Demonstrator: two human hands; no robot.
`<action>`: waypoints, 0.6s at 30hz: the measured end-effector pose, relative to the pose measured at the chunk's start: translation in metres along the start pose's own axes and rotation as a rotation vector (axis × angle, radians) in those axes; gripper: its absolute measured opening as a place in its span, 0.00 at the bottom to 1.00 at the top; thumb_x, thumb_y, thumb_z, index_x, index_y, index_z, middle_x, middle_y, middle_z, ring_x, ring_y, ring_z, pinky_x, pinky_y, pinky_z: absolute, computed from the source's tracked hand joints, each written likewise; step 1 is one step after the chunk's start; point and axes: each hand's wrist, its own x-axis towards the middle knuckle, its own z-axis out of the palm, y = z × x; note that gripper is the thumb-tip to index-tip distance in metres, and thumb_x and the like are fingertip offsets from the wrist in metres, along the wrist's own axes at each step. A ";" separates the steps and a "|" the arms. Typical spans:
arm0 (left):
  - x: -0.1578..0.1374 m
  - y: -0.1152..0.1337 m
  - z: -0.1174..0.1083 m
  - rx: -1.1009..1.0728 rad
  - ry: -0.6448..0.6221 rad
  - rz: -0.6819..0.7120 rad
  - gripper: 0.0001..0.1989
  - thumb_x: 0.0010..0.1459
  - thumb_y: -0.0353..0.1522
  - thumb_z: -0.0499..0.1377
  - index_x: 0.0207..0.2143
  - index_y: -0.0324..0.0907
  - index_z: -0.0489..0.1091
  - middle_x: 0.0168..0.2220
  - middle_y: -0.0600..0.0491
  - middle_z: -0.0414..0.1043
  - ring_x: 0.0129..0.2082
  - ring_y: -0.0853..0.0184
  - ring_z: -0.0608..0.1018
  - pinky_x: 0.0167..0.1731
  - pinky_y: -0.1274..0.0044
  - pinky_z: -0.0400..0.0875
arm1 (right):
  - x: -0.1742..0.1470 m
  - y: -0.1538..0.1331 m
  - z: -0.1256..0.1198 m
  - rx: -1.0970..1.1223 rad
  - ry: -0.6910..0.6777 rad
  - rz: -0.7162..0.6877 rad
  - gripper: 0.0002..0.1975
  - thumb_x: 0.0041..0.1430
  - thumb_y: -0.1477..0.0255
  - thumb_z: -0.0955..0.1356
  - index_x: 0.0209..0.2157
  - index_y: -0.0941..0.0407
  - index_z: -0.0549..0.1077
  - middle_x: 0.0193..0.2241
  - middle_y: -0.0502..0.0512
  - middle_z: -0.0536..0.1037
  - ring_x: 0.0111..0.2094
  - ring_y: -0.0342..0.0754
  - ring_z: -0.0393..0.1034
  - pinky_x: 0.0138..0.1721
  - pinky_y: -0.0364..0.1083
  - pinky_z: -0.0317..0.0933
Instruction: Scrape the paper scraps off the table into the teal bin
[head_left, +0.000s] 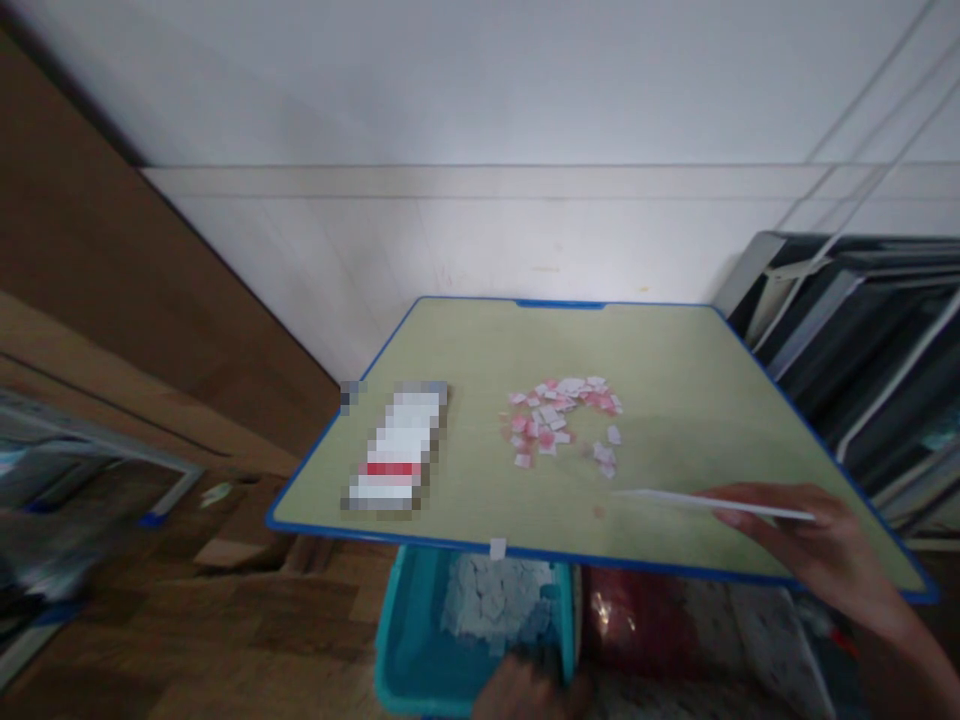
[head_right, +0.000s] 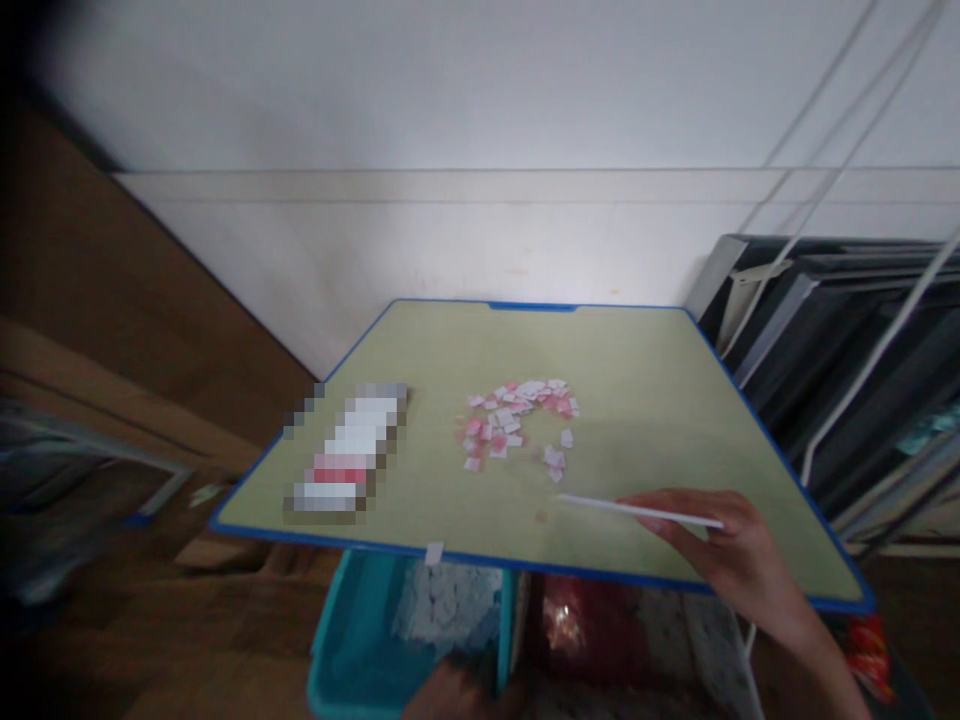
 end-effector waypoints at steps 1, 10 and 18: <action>0.000 0.000 -0.001 -0.002 0.001 0.004 0.12 0.47 0.36 0.65 0.35 0.47 0.68 0.19 0.57 0.72 0.13 0.60 0.73 0.10 0.74 0.69 | 0.000 -0.005 0.006 0.002 0.048 -0.001 0.09 0.50 0.62 0.70 0.26 0.52 0.80 0.25 0.52 0.82 0.23 0.50 0.76 0.23 0.43 0.69; 0.002 0.000 0.002 -0.006 0.098 -0.005 0.14 0.43 0.36 0.67 0.34 0.46 0.68 0.19 0.56 0.72 0.12 0.62 0.70 0.11 0.75 0.68 | 0.005 -0.064 0.092 0.118 -0.226 -0.053 0.12 0.59 0.67 0.63 0.34 0.53 0.79 0.31 0.50 0.82 0.32 0.47 0.77 0.36 0.44 0.68; 0.000 0.001 0.004 -0.032 0.107 -0.033 0.18 0.43 0.36 0.67 0.38 0.48 0.68 0.19 0.56 0.72 0.12 0.61 0.71 0.11 0.75 0.67 | 0.001 -0.040 0.064 0.132 -0.176 -0.060 0.12 0.59 0.65 0.63 0.35 0.50 0.79 0.34 0.52 0.82 0.36 0.49 0.77 0.38 0.47 0.69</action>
